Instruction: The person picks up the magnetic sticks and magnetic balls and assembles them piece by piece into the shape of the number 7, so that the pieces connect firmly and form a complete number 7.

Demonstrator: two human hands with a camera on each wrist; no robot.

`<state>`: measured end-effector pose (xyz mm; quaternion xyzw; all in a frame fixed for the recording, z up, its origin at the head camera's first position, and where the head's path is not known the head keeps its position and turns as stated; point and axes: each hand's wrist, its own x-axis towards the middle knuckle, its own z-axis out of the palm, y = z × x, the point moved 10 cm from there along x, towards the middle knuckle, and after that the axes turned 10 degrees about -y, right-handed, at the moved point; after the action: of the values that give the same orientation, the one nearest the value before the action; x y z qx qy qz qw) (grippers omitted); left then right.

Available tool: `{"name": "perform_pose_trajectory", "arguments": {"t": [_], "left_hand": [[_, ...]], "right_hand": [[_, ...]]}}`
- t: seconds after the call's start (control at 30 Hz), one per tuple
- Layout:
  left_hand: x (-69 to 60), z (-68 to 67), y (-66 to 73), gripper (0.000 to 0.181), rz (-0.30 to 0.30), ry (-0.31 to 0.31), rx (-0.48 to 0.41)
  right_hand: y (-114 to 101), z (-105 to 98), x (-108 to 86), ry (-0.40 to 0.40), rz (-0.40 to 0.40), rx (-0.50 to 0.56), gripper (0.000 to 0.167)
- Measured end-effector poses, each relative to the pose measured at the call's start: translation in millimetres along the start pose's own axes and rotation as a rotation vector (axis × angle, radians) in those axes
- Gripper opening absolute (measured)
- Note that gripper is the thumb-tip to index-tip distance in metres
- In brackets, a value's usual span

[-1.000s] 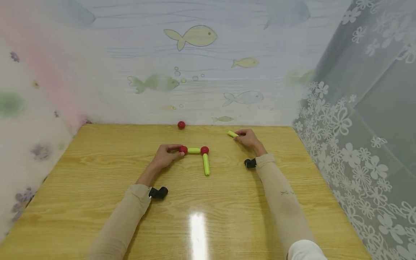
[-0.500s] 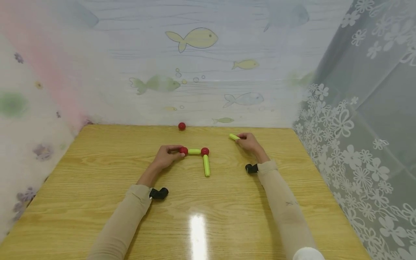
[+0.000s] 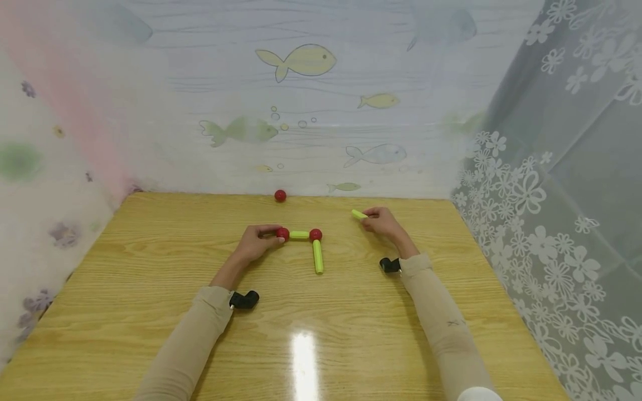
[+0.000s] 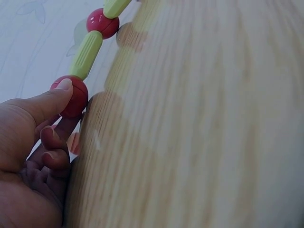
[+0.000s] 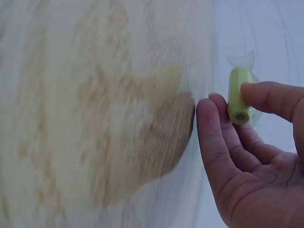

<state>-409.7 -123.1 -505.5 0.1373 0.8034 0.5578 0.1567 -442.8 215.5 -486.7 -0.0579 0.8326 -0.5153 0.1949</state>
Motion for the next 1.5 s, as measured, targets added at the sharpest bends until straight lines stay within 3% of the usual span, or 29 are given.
{"name": "perform_pose_trajectory", "arguments": {"t": [0.33,0.77,1.13,1.5], "left_hand": [[-6.0,2.3,4.5,0.045,-0.007,0.008,0.002],[-13.9,2.2,10.8,0.044,-0.015,0.031,0.006],[-21.1,5.9,14.8,0.045,-0.01,0.036,0.02],[-23.0,7.1,14.5,0.046,-0.009,0.036,-0.009]], "right_hand": [[-17,14,-12.8,-0.036,-0.092,-0.005,0.038],[-55,36,-26.4,-0.124,-0.33,-0.006,0.03],[-79,63,-47.9,-0.18,-0.453,-0.163,0.02],[-92,96,-68.6,-0.27,-0.495,-0.188,0.021]]}}
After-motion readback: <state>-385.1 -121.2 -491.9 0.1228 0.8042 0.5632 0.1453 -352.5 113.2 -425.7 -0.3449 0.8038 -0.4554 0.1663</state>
